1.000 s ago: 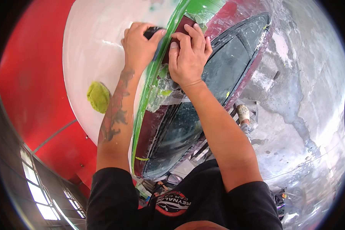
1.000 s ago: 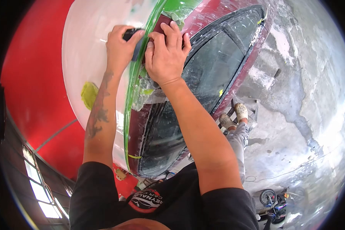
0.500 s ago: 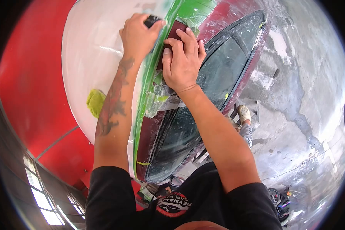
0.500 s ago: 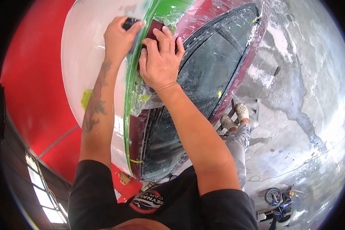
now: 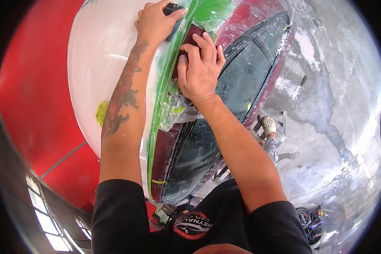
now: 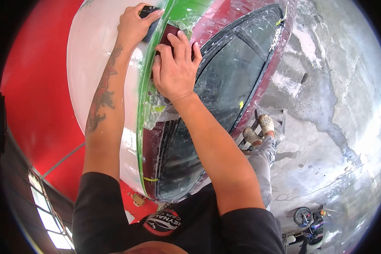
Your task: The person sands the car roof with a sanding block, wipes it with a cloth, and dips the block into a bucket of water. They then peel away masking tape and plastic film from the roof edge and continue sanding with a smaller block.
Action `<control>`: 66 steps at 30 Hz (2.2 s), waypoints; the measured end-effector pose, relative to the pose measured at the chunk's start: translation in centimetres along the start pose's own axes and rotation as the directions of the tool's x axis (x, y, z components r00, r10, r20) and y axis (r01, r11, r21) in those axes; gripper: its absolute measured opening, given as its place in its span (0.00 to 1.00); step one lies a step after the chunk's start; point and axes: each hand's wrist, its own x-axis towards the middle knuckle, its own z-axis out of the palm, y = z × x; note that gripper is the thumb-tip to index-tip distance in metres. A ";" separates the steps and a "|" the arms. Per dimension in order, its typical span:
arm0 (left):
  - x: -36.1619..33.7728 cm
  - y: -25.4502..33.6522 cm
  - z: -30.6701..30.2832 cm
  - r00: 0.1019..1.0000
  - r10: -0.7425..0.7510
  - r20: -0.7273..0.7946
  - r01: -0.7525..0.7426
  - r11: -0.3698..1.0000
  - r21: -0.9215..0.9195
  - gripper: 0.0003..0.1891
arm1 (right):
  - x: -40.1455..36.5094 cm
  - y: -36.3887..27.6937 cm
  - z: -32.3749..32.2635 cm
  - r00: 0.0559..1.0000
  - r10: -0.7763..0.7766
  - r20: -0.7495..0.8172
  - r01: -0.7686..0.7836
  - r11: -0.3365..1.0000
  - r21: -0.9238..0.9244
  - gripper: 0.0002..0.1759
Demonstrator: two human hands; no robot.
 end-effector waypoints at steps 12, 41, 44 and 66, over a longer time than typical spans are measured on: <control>0.1 -0.2 -0.3 0.998 0.060 0.009 -0.060 0.998 -0.019 0.24 | 0.0 0.0 0.1 1.000 0.002 0.002 -0.002 1.000 0.004 0.12; -5.9 -1.3 -1.6 0.993 -0.054 0.101 0.058 0.998 -0.040 0.23 | -0.1 -0.2 -0.1 1.000 0.022 0.012 -0.023 0.999 0.022 0.13; -3.6 -1.0 -0.8 0.997 -0.033 0.074 0.035 0.999 -0.023 0.23 | -0.1 -0.2 0.0 1.000 0.015 0.014 -0.015 1.000 0.011 0.13; 4.6 2.6 -1.0 0.981 0.088 0.173 -0.065 0.989 -0.132 0.20 | -0.1 -0.1 0.0 1.000 0.012 0.006 -0.012 1.000 0.002 0.12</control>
